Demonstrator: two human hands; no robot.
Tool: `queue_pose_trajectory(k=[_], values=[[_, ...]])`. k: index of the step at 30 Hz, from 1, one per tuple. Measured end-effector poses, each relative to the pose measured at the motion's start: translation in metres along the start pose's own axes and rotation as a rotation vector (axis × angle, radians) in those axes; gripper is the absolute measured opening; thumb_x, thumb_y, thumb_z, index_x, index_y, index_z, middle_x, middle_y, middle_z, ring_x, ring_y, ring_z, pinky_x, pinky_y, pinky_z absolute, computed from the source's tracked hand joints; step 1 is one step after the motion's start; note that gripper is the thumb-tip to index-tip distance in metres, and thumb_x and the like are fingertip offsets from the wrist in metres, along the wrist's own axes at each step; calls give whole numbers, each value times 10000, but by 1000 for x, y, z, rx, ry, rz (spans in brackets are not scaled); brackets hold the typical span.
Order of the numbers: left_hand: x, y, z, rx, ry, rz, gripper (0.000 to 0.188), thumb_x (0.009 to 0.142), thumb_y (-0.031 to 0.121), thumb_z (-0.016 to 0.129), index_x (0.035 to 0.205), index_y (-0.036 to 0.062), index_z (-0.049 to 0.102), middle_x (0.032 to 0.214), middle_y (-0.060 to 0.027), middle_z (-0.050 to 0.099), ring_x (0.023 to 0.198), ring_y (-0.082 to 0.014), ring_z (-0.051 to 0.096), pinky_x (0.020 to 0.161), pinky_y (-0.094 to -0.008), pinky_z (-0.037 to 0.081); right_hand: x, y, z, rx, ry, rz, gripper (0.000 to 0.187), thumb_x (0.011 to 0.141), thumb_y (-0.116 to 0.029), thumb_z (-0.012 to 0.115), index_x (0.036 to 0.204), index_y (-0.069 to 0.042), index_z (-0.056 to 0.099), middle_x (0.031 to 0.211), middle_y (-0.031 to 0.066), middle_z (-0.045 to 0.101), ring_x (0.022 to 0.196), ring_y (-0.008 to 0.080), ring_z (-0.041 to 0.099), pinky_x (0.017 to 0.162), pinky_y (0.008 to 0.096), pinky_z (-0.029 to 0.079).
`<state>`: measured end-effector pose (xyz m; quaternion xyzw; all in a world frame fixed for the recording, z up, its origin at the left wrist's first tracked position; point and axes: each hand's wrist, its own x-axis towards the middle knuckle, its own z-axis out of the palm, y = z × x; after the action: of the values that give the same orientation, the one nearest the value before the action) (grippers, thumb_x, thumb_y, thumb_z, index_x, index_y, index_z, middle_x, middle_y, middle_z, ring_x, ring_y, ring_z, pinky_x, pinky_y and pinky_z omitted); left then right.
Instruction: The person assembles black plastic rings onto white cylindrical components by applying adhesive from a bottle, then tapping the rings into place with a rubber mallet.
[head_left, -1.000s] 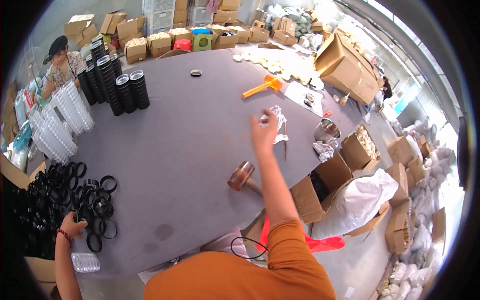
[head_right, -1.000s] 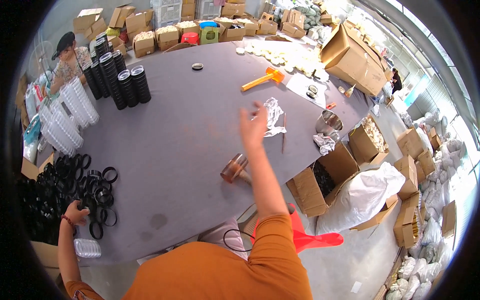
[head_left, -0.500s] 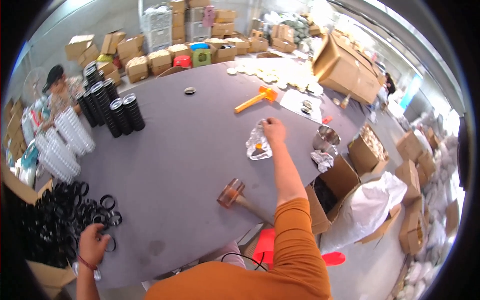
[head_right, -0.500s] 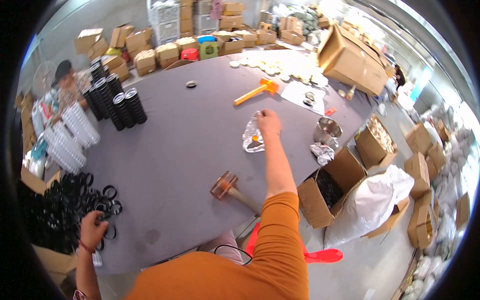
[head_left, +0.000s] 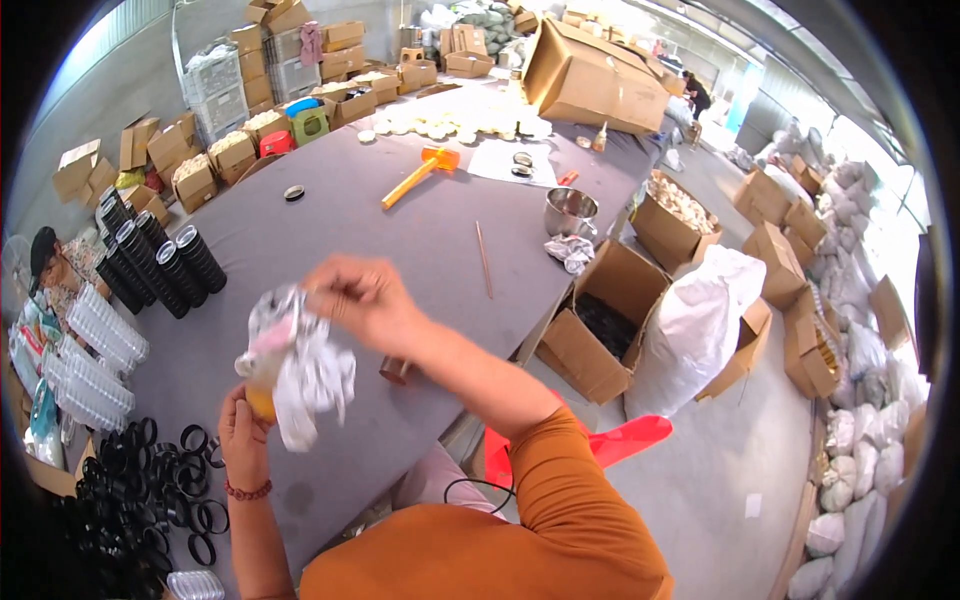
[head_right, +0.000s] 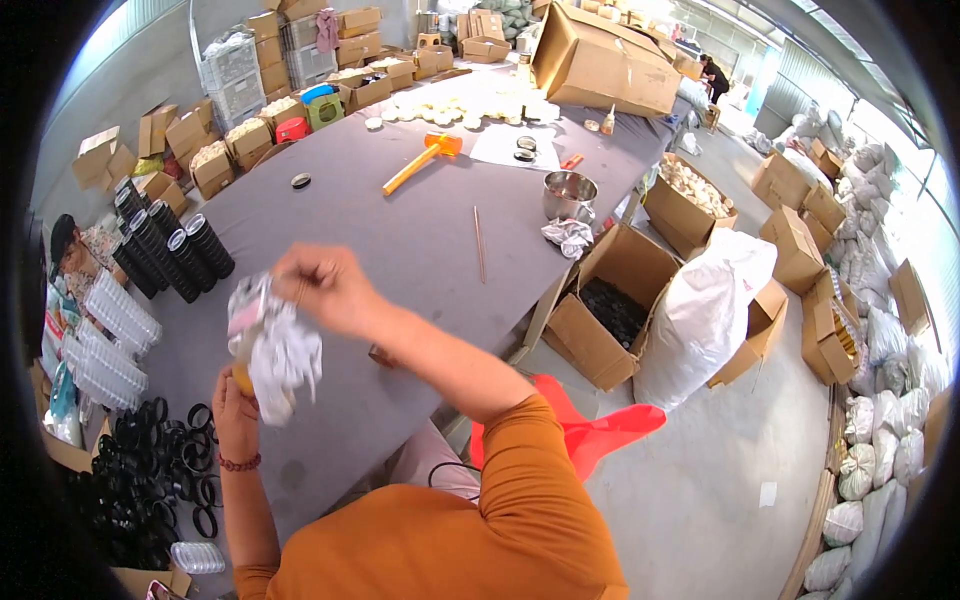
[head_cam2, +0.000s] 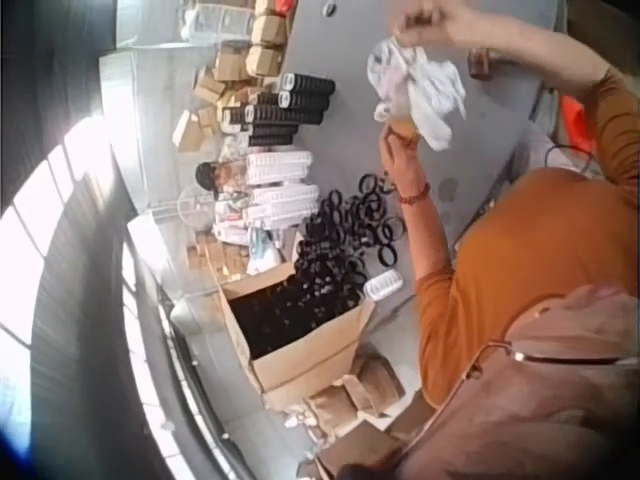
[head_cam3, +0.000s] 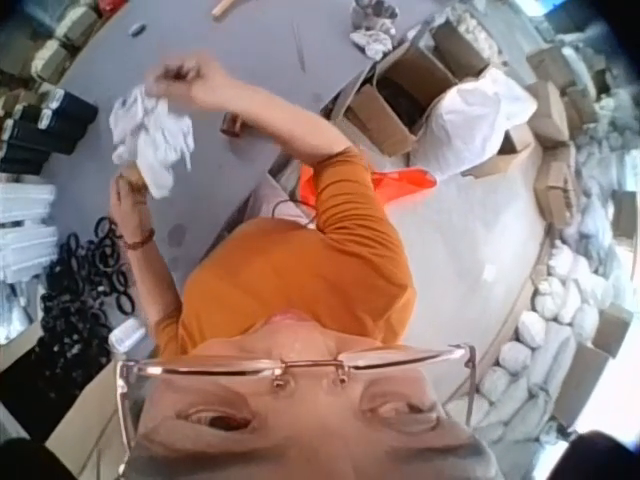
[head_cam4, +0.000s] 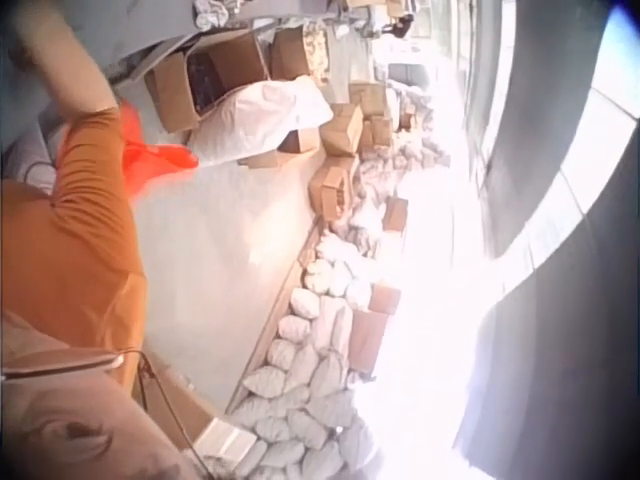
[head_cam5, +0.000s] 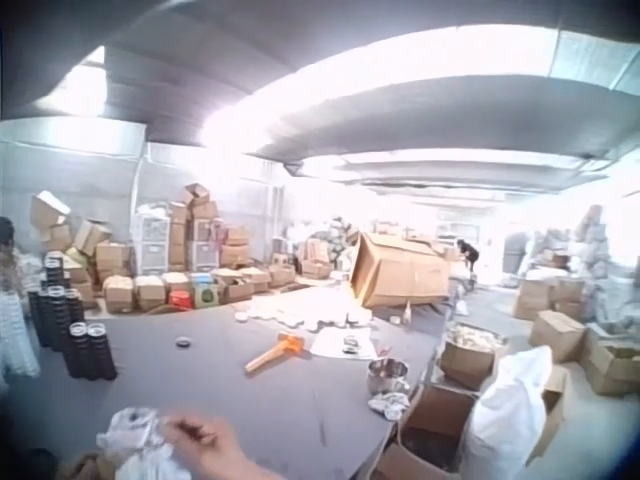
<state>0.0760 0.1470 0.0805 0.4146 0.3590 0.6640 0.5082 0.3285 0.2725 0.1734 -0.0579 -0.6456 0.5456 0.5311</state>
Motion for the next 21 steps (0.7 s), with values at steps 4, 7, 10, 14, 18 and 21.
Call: queue_pose_trajectory(k=[4, 7, 10, 14, 18, 21], values=[[-60, -30, -18, -67, -270, -124, 482, 1007, 247, 539, 1388, -33, 441, 1308, -96, 573, 1206, -214, 567, 1018, -357, 456, -55, 14, 49, 57, -123, 66, 4, 930, 9, 626, 928, 8, 629, 907, 23, 625, 832, 74, 558, 744, 245, 462], [-94, -23, 7, 208, -241, -179, 589, 899, 158, 674, 1401, -34, 433, 1317, -87, 568, 1210, -204, 561, 1041, -355, 441, -86, 20, 70, 107, -133, 136, 10, 926, 16, 628, 930, 7, 628, 911, 24, 627, 836, 79, 565, 747, 248, 464], [-112, 3, 19, 390, -385, -119, 672, 766, 62, 766, 1366, -26, 476, 1310, -83, 571, 1201, -191, 561, 1024, -343, 451, -108, 21, 90, 188, -77, 198, 22, 909, 11, 649, 921, -4, 639, 902, 36, 639, 836, 94, 583, 746, 254, 472], [-134, -9, 12, 599, -272, -18, 651, 713, 53, 810, 1295, 0, 522, 1252, -74, 596, 1151, -189, 584, 965, -331, 482, -118, 13, 110, -190, -169, 68, 27, 883, -1, 673, 894, -14, 652, 863, 59, 647, 772, 124, 600, 685, 259, 480], [-149, 4, 21, 995, -243, 200, 549, 726, 155, 812, 1210, 31, 587, 1030, -134, 682, 926, -309, 681, 822, -378, 533, -134, 2, 118, -346, -167, 54, 36, 865, 13, 678, 870, -9, 649, 838, 56, 645, 719, 123, 594, 635, 269, 476], [-158, 13, 17, 884, -318, 139, 513, 718, 176, 804, 1162, 26, 595, 1011, -169, 672, 909, -364, 664, 794, -399, 524, -136, -5, 113, -175, -255, 245, 56, 864, -10, 685, 845, -7, 633, 818, 27, 613, 739, 87, 548, 637, 252, 442]])
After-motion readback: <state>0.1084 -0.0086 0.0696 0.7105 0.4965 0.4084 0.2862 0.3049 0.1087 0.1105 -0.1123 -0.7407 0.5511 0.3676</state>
